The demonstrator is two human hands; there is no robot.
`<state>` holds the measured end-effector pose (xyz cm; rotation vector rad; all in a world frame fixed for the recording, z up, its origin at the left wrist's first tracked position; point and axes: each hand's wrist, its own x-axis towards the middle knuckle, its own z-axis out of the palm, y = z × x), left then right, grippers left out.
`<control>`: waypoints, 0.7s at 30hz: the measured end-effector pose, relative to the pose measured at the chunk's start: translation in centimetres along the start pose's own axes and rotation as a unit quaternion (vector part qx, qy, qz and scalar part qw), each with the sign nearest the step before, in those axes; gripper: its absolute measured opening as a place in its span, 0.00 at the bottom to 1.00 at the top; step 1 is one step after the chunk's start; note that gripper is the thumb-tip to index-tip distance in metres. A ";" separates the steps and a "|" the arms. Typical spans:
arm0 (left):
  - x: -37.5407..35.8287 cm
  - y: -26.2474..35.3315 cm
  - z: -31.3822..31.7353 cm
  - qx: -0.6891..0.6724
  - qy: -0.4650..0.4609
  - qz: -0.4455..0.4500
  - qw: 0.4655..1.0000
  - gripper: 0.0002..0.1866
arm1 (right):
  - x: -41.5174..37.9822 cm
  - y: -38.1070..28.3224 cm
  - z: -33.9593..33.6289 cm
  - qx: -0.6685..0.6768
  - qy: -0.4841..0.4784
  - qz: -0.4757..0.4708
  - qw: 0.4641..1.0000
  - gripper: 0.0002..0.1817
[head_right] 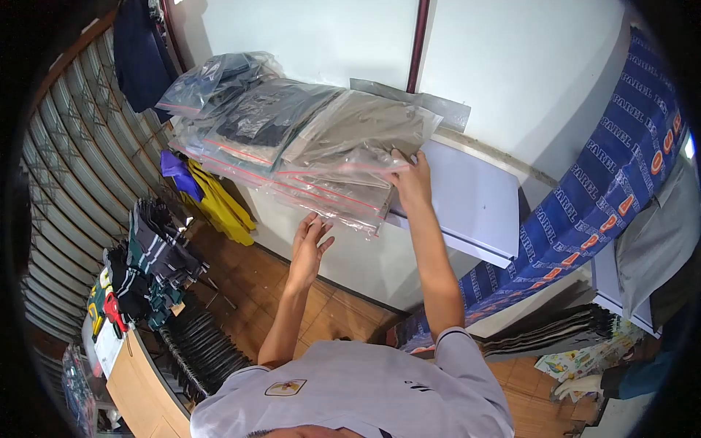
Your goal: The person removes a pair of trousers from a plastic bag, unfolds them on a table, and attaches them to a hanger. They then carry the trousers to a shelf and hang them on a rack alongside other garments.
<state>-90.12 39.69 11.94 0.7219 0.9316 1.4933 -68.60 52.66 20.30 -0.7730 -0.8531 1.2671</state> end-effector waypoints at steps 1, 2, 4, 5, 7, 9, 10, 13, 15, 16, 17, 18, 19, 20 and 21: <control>0.1 0.0 0.4 -0.028 -0.001 0.005 1.000 0.28 | -1.3 -0.7 -0.1 -0.065 -0.009 -0.008 0.998 0.24; 0.2 0.1 0.6 -0.055 -0.001 0.009 0.998 0.27 | -2.1 -1.0 -0.8 -0.119 0.007 0.004 0.993 0.24; 0.5 0.3 0.9 -0.066 -0.016 0.038 0.997 0.25 | -3.4 -1.8 -2.6 -0.225 0.038 0.025 0.973 0.26; 0.8 0.4 1.2 -0.071 -0.024 0.052 0.996 0.25 | -4.4 -1.9 -3.0 -0.252 0.048 0.023 0.966 0.30; 0.9 1.4 1.8 -0.069 -0.041 0.065 0.995 0.23 | -5.8 -1.2 -4.4 -0.250 0.037 0.004 0.968 0.32; 1.0 2.2 2.0 -0.078 -0.065 0.069 0.993 0.24 | -7.7 -0.7 -4.7 -0.322 0.011 -0.089 0.943 0.36; 1.0 2.3 2.1 -0.080 -0.061 0.060 0.993 0.25 | -9.1 -0.7 -3.9 -0.391 -0.007 -0.171 0.904 0.39; 0.9 2.2 2.5 -0.082 -0.054 0.031 0.995 0.27 | -11.6 -2.3 -1.1 -0.566 -0.062 -0.311 0.761 0.47; 0.8 1.9 2.5 -0.081 -0.048 0.014 0.996 0.29 | -11.7 -2.3 -0.3 -0.613 -0.090 -0.327 0.713 0.49; 0.8 1.8 2.3 -0.090 -0.058 0.012 0.994 0.30 | -11.3 -2.1 -0.3 -0.625 -0.092 -0.340 0.697 0.49; 0.9 1.7 2.1 -0.099 -0.067 0.011 0.993 0.30 | -10.7 -1.8 -0.3 -0.635 -0.094 -0.354 0.680 0.49; 0.9 1.8 2.0 -0.109 -0.076 0.012 0.991 0.31 | -10.1 -1.6 -0.2 -0.644 -0.098 -0.369 0.663 0.48; 0.7 2.0 1.9 -0.110 -0.074 0.018 0.991 0.29 | -9.6 -1.4 -0.2 -0.649 -0.100 -0.369 0.658 0.48; 0.4 2.2 2.0 -0.111 -0.073 0.025 0.991 0.28 | -9.0 -1.1 -0.3 -0.654 -0.102 -0.368 0.653 0.47; 0.1 2.3 2.1 -0.112 -0.071 0.031 0.991 0.27 | -8.5 -0.9 -0.4 -0.659 -0.103 -0.367 0.648 0.46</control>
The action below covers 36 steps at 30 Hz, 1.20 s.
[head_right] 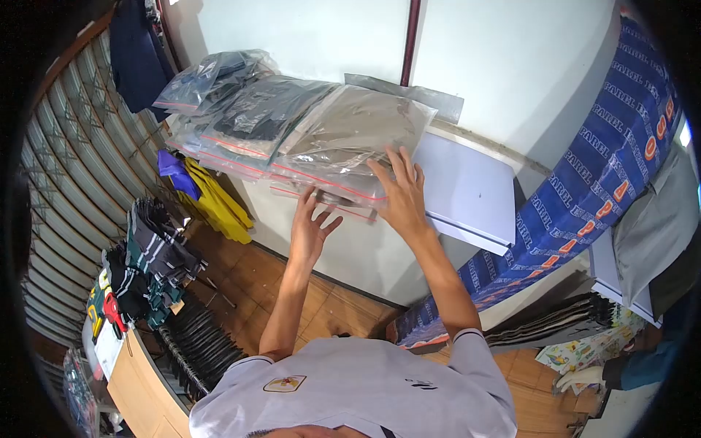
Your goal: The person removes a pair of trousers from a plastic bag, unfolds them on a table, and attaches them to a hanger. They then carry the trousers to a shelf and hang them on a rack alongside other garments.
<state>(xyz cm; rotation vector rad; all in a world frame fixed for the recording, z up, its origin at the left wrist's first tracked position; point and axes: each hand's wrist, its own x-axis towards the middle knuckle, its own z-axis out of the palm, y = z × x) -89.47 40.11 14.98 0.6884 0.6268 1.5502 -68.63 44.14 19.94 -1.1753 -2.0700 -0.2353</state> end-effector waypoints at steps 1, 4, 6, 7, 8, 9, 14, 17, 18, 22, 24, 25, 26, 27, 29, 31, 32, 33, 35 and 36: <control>0.3 -0.9 -0.6 -0.014 0.031 0.018 0.999 0.25 | 0.3 0.5 0.5 0.000 0.001 -0.001 1.000 0.46; 1.3 -4.0 -1.9 -0.039 0.138 0.050 0.988 0.18 | 0.8 1.6 2.0 0.004 0.002 0.004 1.000 0.44; 2.2 -4.1 -2.7 -0.045 0.115 -0.012 0.992 0.20 | 1.0 1.8 2.3 0.011 -0.001 0.017 1.000 0.42; 2.6 -4.0 -2.9 -0.048 0.103 -0.044 0.993 0.21 | 1.2 1.8 2.3 0.005 0.008 0.019 1.000 0.40; 3.2 -3.9 -3.2 -0.029 0.069 -0.068 0.995 0.15 | 1.3 1.7 2.4 -0.001 0.016 0.021 1.000 0.39; 3.9 -4.1 -3.4 -0.013 0.063 -0.065 0.996 0.14 | 1.3 1.6 2.4 -0.006 0.023 0.023 0.999 0.37; 6.0 -4.8 -3.4 0.052 0.048 -0.007 0.997 0.12 | 1.7 2.0 3.1 0.007 0.050 0.023 0.998 0.35; 5.5 -4.5 -2.6 0.083 0.058 0.020 0.995 0.12 | 1.8 2.2 3.6 -0.007 0.048 0.033 0.998 0.35; 5.2 -4.5 -2.0 0.096 0.065 0.033 0.993 0.13 | 2.0 2.1 3.5 -0.012 0.048 0.036 0.998 0.35; 3.0 -3.9 -0.4 0.138 0.075 0.056 0.986 0.15 | 2.6 1.5 2.8 -0.014 0.035 0.060 0.997 0.32; 1.6 -3.5 -0.4 0.137 0.076 0.069 0.985 0.15 | 2.9 1.7 3.0 -0.019 0.034 0.060 0.997 0.30; 0.8 -3.1 -0.5 0.137 0.077 0.076 0.985 0.15 | 3.0 1.7 3.0 -0.018 0.032 0.059 0.998 0.30; -0.3 -2.6 -0.7 0.152 0.087 0.069 0.982 0.16 | 3.0 1.9 3.0 -0.016 0.030 0.059 0.998 0.29; -1.6 -1.8 -0.8 0.167 0.098 0.062 0.979 0.16 | 3.1 2.0 3.0 -0.014 0.028 0.057 0.998 0.28; -4.0 -0.9 -0.9 0.173 0.117 0.060 0.976 0.17 | 3.1 2.4 3.2 -0.006 0.036 0.052 0.998 0.29; -6.3 -0.5 -0.8 0.155 0.132 0.068 0.977 0.18 | 3.1 2.5 3.0 0.005 0.035 0.051 0.998 0.31; -7.7 0.0 -0.8 0.145 0.140 0.047 0.978 0.16 | 3.1 2.4 2.7 0.012 0.030 0.054 0.998 0.33; -9.0 0.5 0.2 0.112 0.142 0.071 0.981 0.15 | 3.1 2.4 2.5 0.019 0.024 0.058 0.998 0.34; -11.4 0.7 1.1 0.054 0.137 0.109 0.983 0.11 | 2.9 2.6 2.6 0.020 0.025 0.062 0.998 0.37; -12.5 0.7 1.0 0.028 0.128 0.124 0.984 0.09 | 2.7 2.7 2.7 0.022 0.024 0.064 0.997 0.38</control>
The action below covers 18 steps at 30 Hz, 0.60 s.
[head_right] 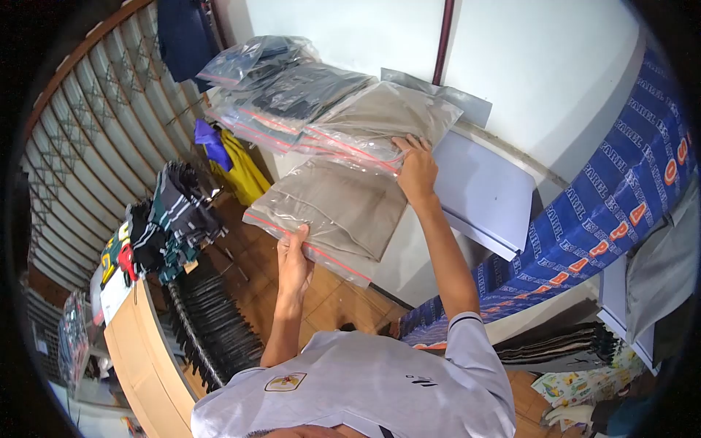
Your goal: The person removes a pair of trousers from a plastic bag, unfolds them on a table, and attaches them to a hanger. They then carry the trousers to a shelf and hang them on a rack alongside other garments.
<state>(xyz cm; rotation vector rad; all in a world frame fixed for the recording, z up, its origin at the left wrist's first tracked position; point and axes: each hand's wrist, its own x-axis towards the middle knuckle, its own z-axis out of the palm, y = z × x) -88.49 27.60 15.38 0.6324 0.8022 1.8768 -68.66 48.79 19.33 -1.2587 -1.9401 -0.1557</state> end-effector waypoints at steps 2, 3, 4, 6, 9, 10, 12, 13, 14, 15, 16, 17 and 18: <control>-2.3 0.8 0.0 -0.010 0.014 0.008 1.000 0.07 | -0.3 0.3 0.3 0.012 0.011 -0.002 1.000 0.37; -3.6 1.2 0.1 -0.015 0.022 0.011 1.000 0.06 | -0.5 0.4 0.5 0.018 0.014 -0.002 1.000 0.37; -4.7 1.1 -0.3 -0.014 0.014 0.027 0.999 0.04 | -0.6 0.4 0.3 0.025 -0.005 -0.002 1.000 0.37; -6.7 0.8 -0.9 -0.010 0.001 0.051 0.999 0.07 | -0.8 1.0 0.4 0.051 -0.005 -0.039 0.998 0.36; -10.0 0.6 -0.1 0.013 0.024 0.071 0.997 0.09 | -3.2 1.3 -0.7 0.099 -0.007 -0.060 0.993 0.42; -11.2 0.5 0.2 0.014 0.032 0.073 0.997 0.08 | -5.2 1.0 -1.5 0.130 0.022 -0.056 0.990 0.44; -13.3 0.7 1.4 0.026 0.052 0.092 0.994 0.08 | -10.0 0.5 -2.6 0.200 0.132 0.012 0.971 0.47; -14.5 0.7 2.4 0.035 0.067 0.107 0.991 0.08 | -13.4 -0.2 -2.9 0.237 0.205 0.078 0.947 0.48; -15.6 0.6 3.1 0.044 0.083 0.121 0.988 0.08 | -16.6 -2.1 -4.2 0.330 0.112 0.232 0.908 0.45; -16.7 0.2 2.9 0.061 0.078 0.113 0.989 0.08 | -18.9 -2.6 -5.3 0.502 -0.010 0.315 0.805 0.41; -17.7 -0.3 2.3 0.079 0.073 0.104 0.989 0.08 | -21.2 -3.0 -6.4 0.605 -0.114 0.424 0.664 0.38; -19.0 -1.1 1.6 0.098 0.069 0.090 0.989 0.08 | -23.3 -2.6 -7.1 0.748 -0.227 0.444 0.437 0.32; -20.0 -2.0 1.3 0.135 0.097 0.094 0.982 0.11 | -25.2 -2.0 -7.1 0.741 -0.286 0.454 0.404 0.28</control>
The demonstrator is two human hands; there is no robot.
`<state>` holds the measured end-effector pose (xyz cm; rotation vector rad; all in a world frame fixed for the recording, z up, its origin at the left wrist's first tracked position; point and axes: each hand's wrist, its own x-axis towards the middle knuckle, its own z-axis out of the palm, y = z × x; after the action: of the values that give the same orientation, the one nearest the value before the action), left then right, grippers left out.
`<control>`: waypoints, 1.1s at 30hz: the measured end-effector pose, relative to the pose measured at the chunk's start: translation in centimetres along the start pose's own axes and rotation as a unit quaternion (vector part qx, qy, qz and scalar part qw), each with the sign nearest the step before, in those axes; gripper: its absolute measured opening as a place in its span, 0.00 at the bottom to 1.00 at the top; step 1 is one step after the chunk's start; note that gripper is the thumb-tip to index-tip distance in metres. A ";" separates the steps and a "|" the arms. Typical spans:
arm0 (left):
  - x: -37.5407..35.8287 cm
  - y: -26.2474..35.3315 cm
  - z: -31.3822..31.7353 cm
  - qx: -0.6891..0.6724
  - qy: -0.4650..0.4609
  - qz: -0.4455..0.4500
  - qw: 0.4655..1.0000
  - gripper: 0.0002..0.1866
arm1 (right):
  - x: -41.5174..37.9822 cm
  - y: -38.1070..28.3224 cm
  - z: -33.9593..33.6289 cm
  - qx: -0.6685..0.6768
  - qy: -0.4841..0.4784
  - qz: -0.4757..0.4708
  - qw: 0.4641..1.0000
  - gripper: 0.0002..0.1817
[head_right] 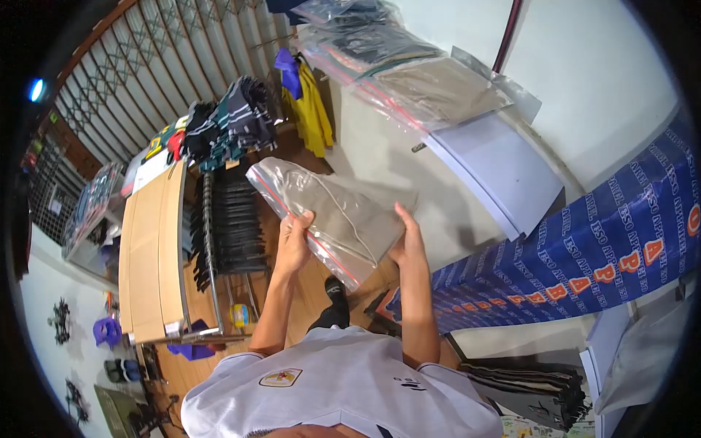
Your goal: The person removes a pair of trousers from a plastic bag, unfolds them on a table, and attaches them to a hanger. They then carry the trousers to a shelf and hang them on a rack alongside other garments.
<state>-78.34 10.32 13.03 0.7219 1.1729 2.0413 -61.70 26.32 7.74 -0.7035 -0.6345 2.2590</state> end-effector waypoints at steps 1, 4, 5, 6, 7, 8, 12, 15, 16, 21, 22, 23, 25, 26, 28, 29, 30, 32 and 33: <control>-1.3 -0.7 -0.7 0.041 -0.009 0.006 0.999 0.11 | -0.5 1.1 -1.2 -0.003 -0.024 0.061 0.998 0.25; -6.4 -0.3 -3.4 0.167 -0.025 -0.008 0.986 0.15 | -2.2 5.1 -3.6 -0.034 -0.029 0.124 0.991 0.21; -8.3 -0.4 -4.5 0.171 -0.012 -0.020 0.985 0.15 | -3.0 6.1 -4.0 -0.043 -0.039 0.134 0.989 0.20; -10.1 -0.9 -5.9 0.175 0.004 -0.031 0.984 0.16 | -3.7 7.1 -4.2 -0.053 -0.050 0.146 0.987 0.20; -11.7 -0.2 -6.2 0.178 0.021 -0.043 0.983 0.16 | -4.4 8.2 -4.6 -0.064 -0.061 0.160 0.983 0.19; -13.7 0.7 -6.6 0.184 0.040 -0.057 0.981 0.16 | -4.2 9.8 -5.5 -0.062 -0.060 0.177 0.980 0.20; -19.7 -0.1 -10.3 0.097 0.166 -0.042 0.980 0.12 | -6.6 13.6 -3.4 -0.126 -0.070 0.187 0.972 0.21; -23.9 1.8 -13.0 0.067 0.194 -0.038 0.978 0.11 | -9.6 15.9 1.3 -0.137 -0.110 0.194 0.965 0.23; -25.4 2.5 -14.0 0.096 0.222 -0.039 0.970 0.11 | -9.9 17.2 2.2 -0.134 -0.130 0.202 0.961 0.23; -32.1 5.9 -20.1 0.125 0.309 0.031 0.942 0.12 | -13.2 23.7 9.8 -0.159 -0.202 0.242 0.936 0.24; -33.5 7.6 -20.1 0.073 0.333 0.043 0.939 0.14 | -14.2 25.2 11.5 -0.165 -0.219 0.248 0.929 0.26; -35.0 9.0 -21.0 0.071 0.343 0.059 0.935 0.15 | -15.3 26.8 13.2 -0.165 -0.240 0.242 0.925 0.26; -38.1 11.4 -23.0 0.064 0.362 0.088 0.926 0.16 | -17.5 30.1 16.4 -0.166 -0.279 0.230 0.918 0.27; -39.6 12.7 -23.9 0.046 0.372 0.113 0.920 0.16 | -18.6 31.7 18.0 -0.164 -0.295 0.234 0.912 0.27; -43.4 14.8 -27.4 0.036 0.397 0.085 0.913 0.18 | -20.0 35.3 20.5 -0.165 -0.323 0.251 0.897 0.30; -44.6 15.2 -28.5 0.006 0.415 0.108 0.903 0.20 | -20.6 37.1 21.5 -0.164 -0.335 0.259 0.891 0.32; -45.6 16.5 -28.9 -0.022 0.431 0.132 0.892 0.21 | -21.2 38.7 22.5 -0.169 -0.337 0.275 0.885 0.31; -47.8 16.9 -31.6 0.021 0.451 0.138 0.882 0.19 | -21.9 42.2 23.9 -0.181 -0.338 0.289 0.877 0.30; -48.8 17.6 -32.4 0.043 0.461 0.140 0.875 0.18 | -22.2 43.9 24.4 -0.187 -0.339 0.296 0.873 0.29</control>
<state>-76.35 -50.58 7.74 -0.1332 1.7420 2.6986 -83.42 -24.11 5.79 -0.2584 -1.3697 3.0228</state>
